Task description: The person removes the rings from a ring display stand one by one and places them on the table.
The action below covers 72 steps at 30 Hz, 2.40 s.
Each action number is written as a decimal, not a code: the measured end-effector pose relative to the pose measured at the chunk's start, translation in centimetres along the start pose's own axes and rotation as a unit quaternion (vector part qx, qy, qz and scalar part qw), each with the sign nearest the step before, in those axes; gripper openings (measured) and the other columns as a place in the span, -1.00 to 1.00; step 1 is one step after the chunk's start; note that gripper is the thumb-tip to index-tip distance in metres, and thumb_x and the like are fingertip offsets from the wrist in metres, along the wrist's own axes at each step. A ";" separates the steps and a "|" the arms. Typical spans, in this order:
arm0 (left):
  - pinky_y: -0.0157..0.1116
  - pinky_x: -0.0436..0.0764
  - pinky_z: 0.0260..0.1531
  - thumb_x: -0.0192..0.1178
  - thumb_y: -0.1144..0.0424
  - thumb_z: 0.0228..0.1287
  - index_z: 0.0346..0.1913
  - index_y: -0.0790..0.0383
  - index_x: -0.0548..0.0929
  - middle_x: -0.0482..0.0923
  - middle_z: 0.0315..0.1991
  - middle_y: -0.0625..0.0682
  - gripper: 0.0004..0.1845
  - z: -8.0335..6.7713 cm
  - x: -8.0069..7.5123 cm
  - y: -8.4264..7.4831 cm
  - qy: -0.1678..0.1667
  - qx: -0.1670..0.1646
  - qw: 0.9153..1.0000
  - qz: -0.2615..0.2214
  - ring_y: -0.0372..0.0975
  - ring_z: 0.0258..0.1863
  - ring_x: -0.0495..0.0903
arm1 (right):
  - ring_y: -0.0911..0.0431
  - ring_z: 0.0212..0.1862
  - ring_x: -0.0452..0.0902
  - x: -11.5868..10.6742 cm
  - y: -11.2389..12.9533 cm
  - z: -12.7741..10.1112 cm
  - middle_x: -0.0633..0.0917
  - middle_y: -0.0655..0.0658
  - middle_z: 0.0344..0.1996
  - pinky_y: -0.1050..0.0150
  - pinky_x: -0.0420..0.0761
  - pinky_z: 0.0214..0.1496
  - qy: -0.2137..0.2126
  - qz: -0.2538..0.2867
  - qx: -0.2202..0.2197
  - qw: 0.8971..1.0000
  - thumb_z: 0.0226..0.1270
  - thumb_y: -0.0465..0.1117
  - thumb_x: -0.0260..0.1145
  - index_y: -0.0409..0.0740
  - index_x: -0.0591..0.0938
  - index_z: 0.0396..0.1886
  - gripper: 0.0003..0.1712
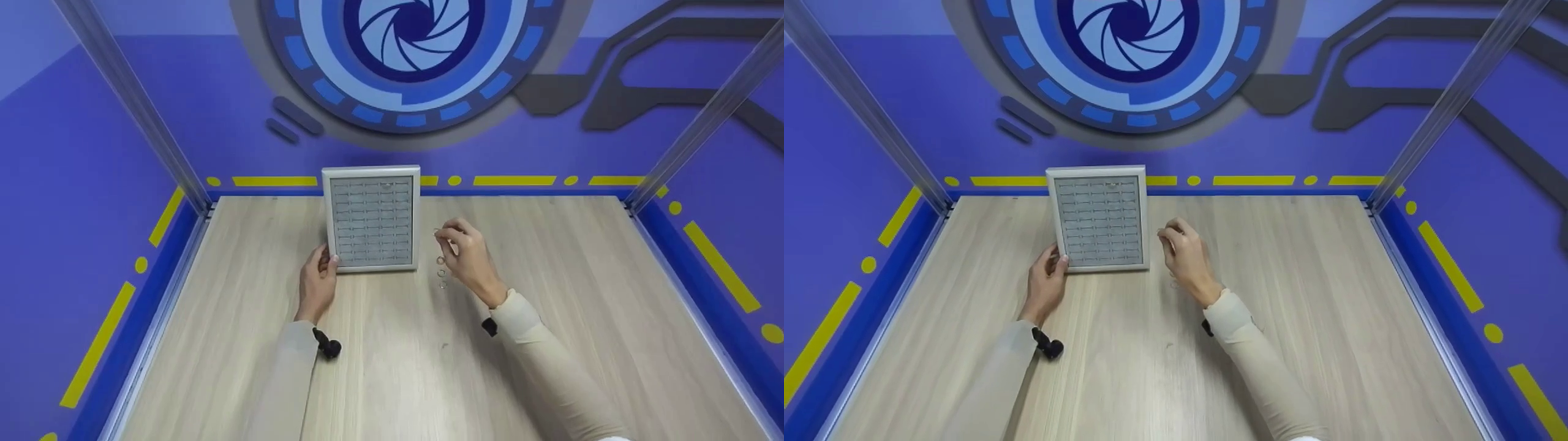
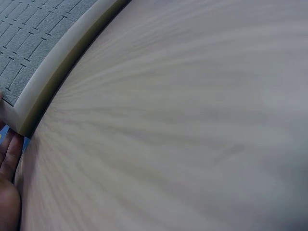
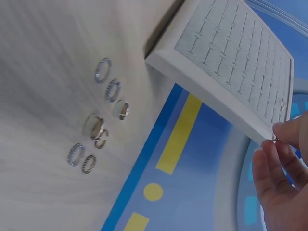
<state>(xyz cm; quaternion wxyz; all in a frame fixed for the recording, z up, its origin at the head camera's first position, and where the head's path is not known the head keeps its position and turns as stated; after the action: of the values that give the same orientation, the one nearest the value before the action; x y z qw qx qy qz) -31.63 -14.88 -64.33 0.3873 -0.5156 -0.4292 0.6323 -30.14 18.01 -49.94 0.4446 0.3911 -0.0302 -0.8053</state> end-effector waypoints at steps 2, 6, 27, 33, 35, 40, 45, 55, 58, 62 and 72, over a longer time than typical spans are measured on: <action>-0.09 0.66 0.30 0.11 0.12 0.70 0.58 0.17 0.40 0.59 0.31 0.09 -0.47 0.0 0.0 0.0 0.002 -0.001 1.000 -0.002 -0.09 0.23 0.61 | 0.00 -0.19 0.73 0.0 -0.4 -0.7 0.69 -0.20 -0.19 0.24 0.83 -0.13 0.012 0.003 0.007 1.000 0.39 -0.53 0.41 -0.32 0.80 -0.23 -0.89; -0.08 0.65 0.32 0.12 0.10 0.69 0.58 0.16 0.40 0.58 0.32 0.08 -0.47 -0.1 0.0 0.0 0.005 -0.006 1.000 -0.006 -0.09 0.25 0.61 | 0.02 -0.21 0.73 0.1 -1.4 -2.2 0.69 -0.18 -0.20 0.27 0.83 -0.17 0.037 0.004 0.025 0.999 0.38 -0.54 0.40 -0.30 0.81 -0.23 -0.86; -0.10 0.64 0.33 0.13 0.09 0.69 0.57 0.18 0.41 0.59 0.31 0.12 -0.46 0.1 0.0 0.1 -0.007 -0.007 1.000 0.002 -0.06 0.25 0.61 | 0.04 -0.23 0.72 0.0 -3.8 -6.7 0.71 -0.16 -0.21 0.23 0.82 -0.22 0.110 -0.002 0.084 0.990 0.36 -0.55 0.43 -0.28 0.82 -0.26 -0.86; -0.08 0.66 0.31 0.14 0.12 0.68 0.55 0.19 0.44 0.60 0.32 0.14 -0.48 0.0 -0.1 -0.1 -0.009 0.000 1.000 -0.004 -0.06 0.24 0.62 | 0.00 -0.21 0.73 0.1 -4.2 -7.6 0.73 -0.19 -0.20 0.24 0.83 -0.20 0.121 -0.003 0.082 0.989 0.34 -0.52 0.46 -0.30 0.83 -0.26 -0.90; -0.08 0.66 0.31 0.15 0.12 0.68 0.56 0.20 0.43 0.60 0.32 0.14 -0.47 -0.1 -0.1 0.0 -0.008 -0.001 1.000 -0.007 -0.06 0.23 0.63 | 0.00 -0.20 0.73 0.2 -4.3 -7.8 0.73 -0.19 -0.21 0.25 0.84 -0.20 0.123 -0.005 0.083 0.989 0.31 -0.53 0.48 -0.30 0.83 -0.27 -0.90; -0.09 0.66 0.31 0.15 0.11 0.67 0.56 0.20 0.42 0.60 0.32 0.14 -0.46 -0.1 -0.1 0.0 -0.010 -0.004 1.000 -0.007 -0.05 0.23 0.63 | 0.02 -0.22 0.72 0.3 -4.6 -8.3 0.73 -0.16 -0.23 0.23 0.83 -0.20 0.132 -0.017 0.088 0.987 0.28 -0.51 0.51 -0.29 0.84 -0.29 -0.91; -0.08 0.65 0.33 0.16 0.12 0.67 0.56 0.17 0.43 0.61 0.32 0.13 -0.47 0.0 -0.1 0.0 -0.011 -0.009 1.000 -0.007 -0.05 0.24 0.63 | 0.05 -0.24 0.71 0.6 -4.8 -8.4 0.73 -0.14 -0.25 0.23 0.82 -0.20 0.151 -0.024 0.100 0.983 0.26 -0.50 0.53 -0.28 0.84 -0.30 -0.91; -0.09 0.65 0.32 0.15 0.13 0.67 0.57 0.22 0.41 0.59 0.33 0.15 -0.45 0.0 -0.1 0.0 -0.010 -0.006 1.000 -0.008 -0.05 0.25 0.62 | 0.06 -0.21 0.73 1.3 -5.2 -8.9 0.76 -0.10 -0.21 0.14 0.83 -0.13 0.193 -0.068 0.124 0.971 0.24 -0.44 0.58 -0.20 0.86 -0.28 -0.89; -0.10 0.66 0.31 0.14 0.14 0.68 0.58 0.25 0.39 0.59 0.33 0.16 -0.44 -0.1 -0.1 0.0 -0.008 -0.004 1.000 -0.006 -0.05 0.24 0.62 | 0.07 -0.21 0.74 1.4 -5.2 -9.0 0.77 -0.08 -0.22 0.13 0.83 -0.16 0.196 -0.085 0.124 0.969 0.23 -0.45 0.57 -0.17 0.87 -0.28 -0.87; -0.10 0.66 0.31 0.14 0.14 0.68 0.57 0.25 0.39 0.59 0.33 0.17 -0.45 -0.1 -0.1 0.0 -0.008 -0.002 1.000 -0.007 -0.05 0.24 0.63 | 0.04 -0.19 0.76 1.4 -5.3 -9.1 0.78 -0.08 -0.22 0.10 0.83 -0.14 0.197 -0.094 0.123 0.968 0.23 -0.47 0.56 -0.15 0.88 -0.29 -0.85; -0.12 0.66 0.32 0.14 0.11 0.68 0.57 0.22 0.40 0.59 0.34 0.12 -0.45 0.0 -0.1 0.1 -0.006 -0.004 1.000 -0.007 -0.08 0.24 0.62 | 0.03 -0.17 0.76 1.6 -5.5 -9.1 0.78 -0.08 -0.22 0.07 0.83 -0.14 0.211 -0.097 0.130 0.964 0.27 -0.47 0.52 -0.13 0.89 -0.30 -0.84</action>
<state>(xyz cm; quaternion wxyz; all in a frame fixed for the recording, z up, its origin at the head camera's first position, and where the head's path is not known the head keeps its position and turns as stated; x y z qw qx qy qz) -31.61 -15.01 -64.36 0.3872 -0.5100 -0.4379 0.6311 -28.44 22.88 -59.42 0.3058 0.6074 -0.0017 -0.7332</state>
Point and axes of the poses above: each hand's wrist, its own z-axis towards the middle knuckle, its own x-axis out of the palm, y = z × x, the point moved 6 cm from there along z, towards the middle knuckle
